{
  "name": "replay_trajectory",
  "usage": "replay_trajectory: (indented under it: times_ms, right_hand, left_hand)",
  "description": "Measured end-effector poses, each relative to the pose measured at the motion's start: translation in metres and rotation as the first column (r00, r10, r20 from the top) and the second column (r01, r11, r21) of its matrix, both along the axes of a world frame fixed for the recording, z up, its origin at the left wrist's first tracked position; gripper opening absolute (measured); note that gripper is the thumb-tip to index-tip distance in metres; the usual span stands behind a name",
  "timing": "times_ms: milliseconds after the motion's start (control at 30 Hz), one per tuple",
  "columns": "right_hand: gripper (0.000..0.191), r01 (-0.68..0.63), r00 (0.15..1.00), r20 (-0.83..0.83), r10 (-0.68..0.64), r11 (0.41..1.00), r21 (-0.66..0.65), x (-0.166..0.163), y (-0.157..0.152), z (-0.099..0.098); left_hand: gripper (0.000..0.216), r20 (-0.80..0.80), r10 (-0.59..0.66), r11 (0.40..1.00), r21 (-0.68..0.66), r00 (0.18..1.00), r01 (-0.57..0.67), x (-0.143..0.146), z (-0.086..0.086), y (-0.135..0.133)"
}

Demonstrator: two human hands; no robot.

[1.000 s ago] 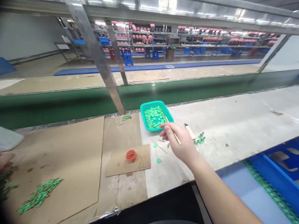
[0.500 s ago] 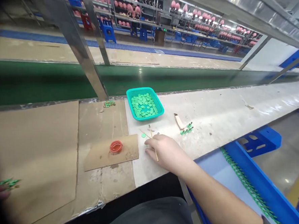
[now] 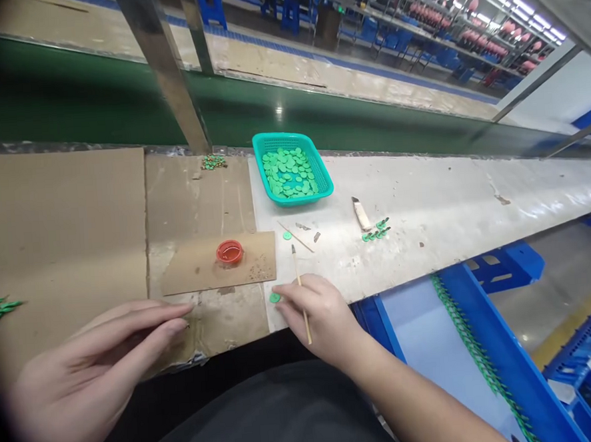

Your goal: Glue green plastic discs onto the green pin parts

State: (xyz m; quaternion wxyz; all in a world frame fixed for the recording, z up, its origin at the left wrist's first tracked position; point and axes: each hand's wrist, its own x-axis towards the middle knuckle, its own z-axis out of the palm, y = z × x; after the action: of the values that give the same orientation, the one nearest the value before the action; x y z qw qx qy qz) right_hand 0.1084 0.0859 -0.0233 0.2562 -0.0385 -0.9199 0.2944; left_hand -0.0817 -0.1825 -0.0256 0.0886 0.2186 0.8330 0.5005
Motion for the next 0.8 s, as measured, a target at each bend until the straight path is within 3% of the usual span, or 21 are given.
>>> replay_trajectory:
  times_ms: [100, 200, 333, 467, 600, 700, 800]
  right_hand:
    - [0.019, 0.032, 0.999, 0.040, -0.031, 0.999, -0.042, 0.000, 0.005, 0.003]
    - [0.015, 0.031, 0.996, 0.087, -0.035, 0.998, 0.048, -0.005, 0.004, 0.005]
    - [0.020, 0.031, 0.992, 0.118, -0.045, 0.992, 0.120, -0.012, -0.003, 0.006]
    - [0.021, -0.001, 0.993, 0.117, -0.014, 0.993, 0.122, -0.014, -0.003, 0.005]
    - [0.019, -0.024, 0.996, 0.086, 0.011, 0.989, 0.147, -0.018, -0.008, 0.000]
    - [0.019, -0.021, 0.998, 0.059, 0.011, 0.987, 0.160, -0.022, -0.018, -0.002]
    - [0.022, -0.025, 1.000, -0.004, 0.025, 0.996, 0.083, -0.020, -0.023, 0.002]
  left_hand:
    - [0.053, 0.121, -0.014, 0.996, 0.084, 0.993, 0.004, 0.000, -0.006, 0.009]
    - [0.066, 0.241, -0.023, 0.992, 0.124, 0.970, -0.007, -0.002, -0.012, 0.008]
    - [0.069, 0.267, -0.025, 0.991, 0.135, 0.963, -0.012, -0.003, -0.016, 0.004]
    - [0.067, 0.251, -0.057, 0.991, 0.134, 0.966, 0.024, -0.001, -0.009, 0.007]
    - [0.048, -0.020, -0.322, 0.941, 0.106, 0.947, 0.322, 0.005, 0.003, 0.017]
    - [0.028, -0.340, -0.523, 0.838, -0.040, 0.782, 0.544, 0.014, 0.007, 0.023]
    - [0.034, -0.531, -0.576, 0.804, -0.228, 0.622, 0.550, 0.024, 0.007, 0.025]
